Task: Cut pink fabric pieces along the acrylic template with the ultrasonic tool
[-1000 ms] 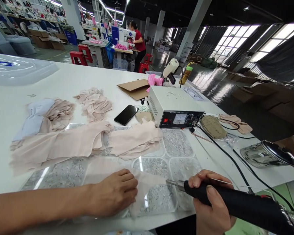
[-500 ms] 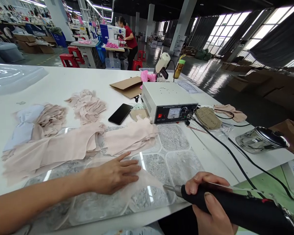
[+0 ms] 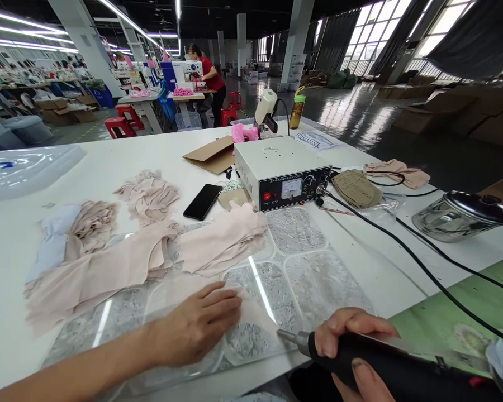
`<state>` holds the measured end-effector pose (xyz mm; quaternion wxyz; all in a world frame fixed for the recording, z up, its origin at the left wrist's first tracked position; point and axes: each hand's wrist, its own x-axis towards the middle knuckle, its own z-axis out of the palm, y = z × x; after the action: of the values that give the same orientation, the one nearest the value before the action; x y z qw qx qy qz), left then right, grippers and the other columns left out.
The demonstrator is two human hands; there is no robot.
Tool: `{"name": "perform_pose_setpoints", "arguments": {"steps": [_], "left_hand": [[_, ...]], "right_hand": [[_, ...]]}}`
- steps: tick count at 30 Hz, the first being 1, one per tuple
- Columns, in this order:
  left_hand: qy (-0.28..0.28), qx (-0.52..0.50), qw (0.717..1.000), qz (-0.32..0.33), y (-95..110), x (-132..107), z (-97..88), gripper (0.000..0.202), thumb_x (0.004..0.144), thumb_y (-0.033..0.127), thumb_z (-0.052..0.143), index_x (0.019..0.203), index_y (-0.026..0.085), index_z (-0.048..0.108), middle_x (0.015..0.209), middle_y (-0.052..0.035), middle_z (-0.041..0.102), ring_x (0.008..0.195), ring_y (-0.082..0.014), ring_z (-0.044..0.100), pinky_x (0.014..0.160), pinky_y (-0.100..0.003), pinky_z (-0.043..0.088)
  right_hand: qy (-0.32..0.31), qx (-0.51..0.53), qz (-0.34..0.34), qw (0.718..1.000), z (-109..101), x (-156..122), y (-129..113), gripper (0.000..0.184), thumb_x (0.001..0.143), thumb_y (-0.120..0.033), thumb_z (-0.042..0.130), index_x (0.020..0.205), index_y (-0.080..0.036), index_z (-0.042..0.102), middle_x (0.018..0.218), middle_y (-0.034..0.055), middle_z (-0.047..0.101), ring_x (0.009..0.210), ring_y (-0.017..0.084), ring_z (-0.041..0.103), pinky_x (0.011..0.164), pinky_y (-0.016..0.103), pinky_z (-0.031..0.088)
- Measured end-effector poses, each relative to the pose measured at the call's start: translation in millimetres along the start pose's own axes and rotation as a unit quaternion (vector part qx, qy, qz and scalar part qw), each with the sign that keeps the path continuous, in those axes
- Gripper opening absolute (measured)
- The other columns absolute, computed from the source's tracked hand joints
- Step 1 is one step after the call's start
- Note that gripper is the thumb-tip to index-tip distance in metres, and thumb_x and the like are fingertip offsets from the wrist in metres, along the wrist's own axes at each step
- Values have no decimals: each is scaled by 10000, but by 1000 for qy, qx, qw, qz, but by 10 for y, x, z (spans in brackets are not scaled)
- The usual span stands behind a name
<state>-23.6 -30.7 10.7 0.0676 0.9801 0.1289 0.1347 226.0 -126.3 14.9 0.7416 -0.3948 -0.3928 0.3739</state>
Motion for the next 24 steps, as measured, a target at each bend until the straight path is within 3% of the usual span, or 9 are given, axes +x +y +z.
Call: {"name": "perform_pose_setpoints", "arguments": {"steps": [3, 6, 14, 19, 24], "left_hand": [[20, 6, 1000, -13, 185, 72, 65, 305, 953, 126, 437, 1220, 97, 581, 1264, -154, 619, 1253, -240, 530, 1082, -416, 439], [14, 41, 998, -46, 297, 124, 165, 305, 969, 190, 470, 1246, 120, 575, 1306, -167, 585, 1260, -276, 527, 1049, -444, 473], [11, 92, 991, -92, 368, 27, 397, 405, 929, 236, 571, 1330, 196, 532, 1383, -139, 513, 1363, -323, 389, 1049, -505, 458], [70, 103, 984, -124, 436, 44, 522, 396, 920, 330, 594, 1306, 253, 560, 1284, -108, 572, 1323, -340, 438, 1019, -524, 479], [59, 112, 984, -127, 470, 106, 546, 426, 904, 361, 620, 1314, 268, 554, 1250, -106, 569, 1330, -362, 419, 1014, -518, 481]], "right_hand": [[10, 8, 1, 1000, 25, -16, -29, 118, 851, -282, 597, 950, -258, 538, 817, 6, 509, 596, 124, 548, 541, 298, 497], [0, 16, -2, 1000, 39, -1, -48, 119, 849, -306, 600, 946, -266, 544, 792, 0, 508, 579, 122, 541, 521, 287, 494], [-39, 36, -28, 998, -123, -20, 72, 113, 850, -299, 591, 957, -298, 555, 755, -9, 572, 556, 147, 569, 481, 293, 498], [-43, 42, -30, 998, -190, -49, 146, 120, 858, -312, 592, 966, -294, 542, 770, -10, 563, 560, 146, 575, 478, 292, 500], [-51, 37, -43, 997, -192, -38, 147, 127, 846, -331, 595, 950, -285, 538, 754, -11, 551, 541, 143, 565, 454, 285, 494]]}}
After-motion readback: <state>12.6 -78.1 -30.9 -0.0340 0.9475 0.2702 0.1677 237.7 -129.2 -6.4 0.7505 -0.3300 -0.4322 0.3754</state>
